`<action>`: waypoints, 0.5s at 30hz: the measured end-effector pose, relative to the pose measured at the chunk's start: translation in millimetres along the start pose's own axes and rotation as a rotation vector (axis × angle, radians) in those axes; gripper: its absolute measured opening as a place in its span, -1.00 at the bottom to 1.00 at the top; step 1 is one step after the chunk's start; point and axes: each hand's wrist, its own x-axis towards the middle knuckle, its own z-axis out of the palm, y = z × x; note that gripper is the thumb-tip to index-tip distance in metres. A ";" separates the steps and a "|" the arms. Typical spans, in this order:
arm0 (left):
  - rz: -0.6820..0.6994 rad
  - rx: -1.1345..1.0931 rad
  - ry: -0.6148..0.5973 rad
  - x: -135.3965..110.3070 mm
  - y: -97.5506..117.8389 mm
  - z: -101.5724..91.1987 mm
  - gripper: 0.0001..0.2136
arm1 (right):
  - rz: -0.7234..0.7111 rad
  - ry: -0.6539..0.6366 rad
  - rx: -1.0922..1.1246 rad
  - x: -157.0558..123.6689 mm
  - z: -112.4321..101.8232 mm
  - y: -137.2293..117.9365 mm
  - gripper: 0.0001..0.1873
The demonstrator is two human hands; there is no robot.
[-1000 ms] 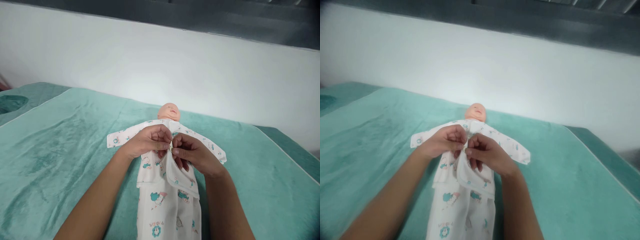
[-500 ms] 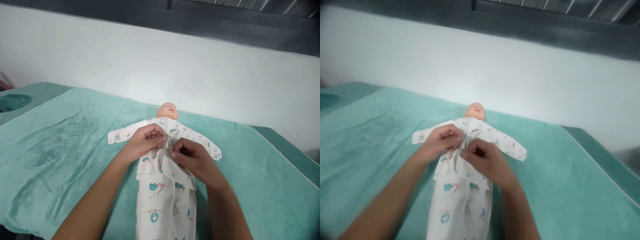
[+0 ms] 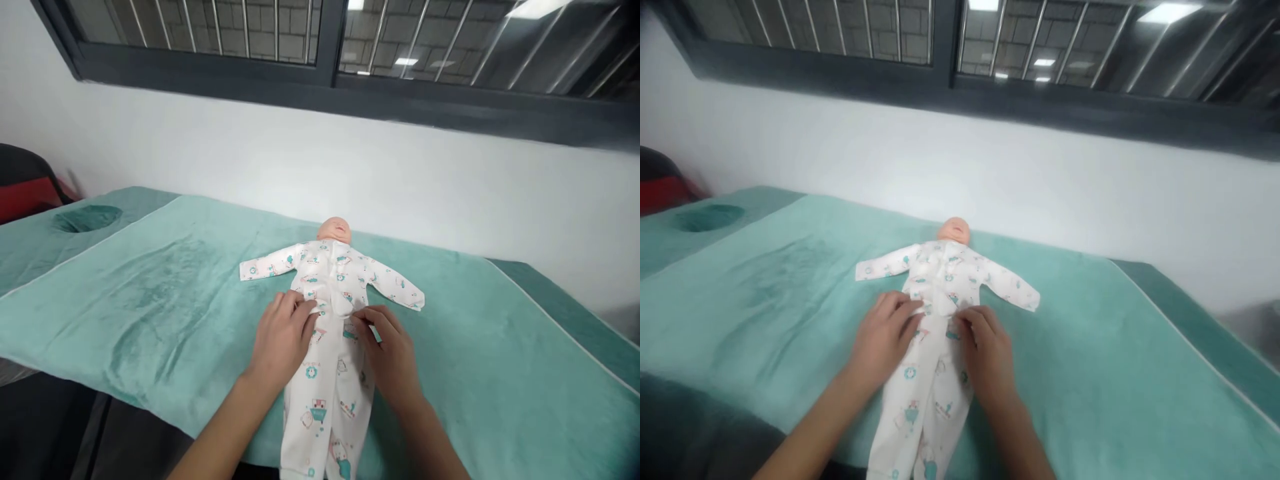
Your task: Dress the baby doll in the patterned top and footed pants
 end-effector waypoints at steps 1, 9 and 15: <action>0.024 -0.001 0.027 -0.5 0.7 -1.6 -0.83 | 0.006 -0.004 0.007 0.2 -2.9 -0.2 -0.89; -0.034 -0.338 0.114 -29.1 -8.2 -4.6 -0.80 | -0.019 -0.068 0.043 -19.6 -7.8 3.9 -0.84; -0.178 -0.586 0.053 -37.2 -21.6 1.2 -0.80 | -0.031 -0.184 0.101 -23.9 -5.4 6.1 -0.83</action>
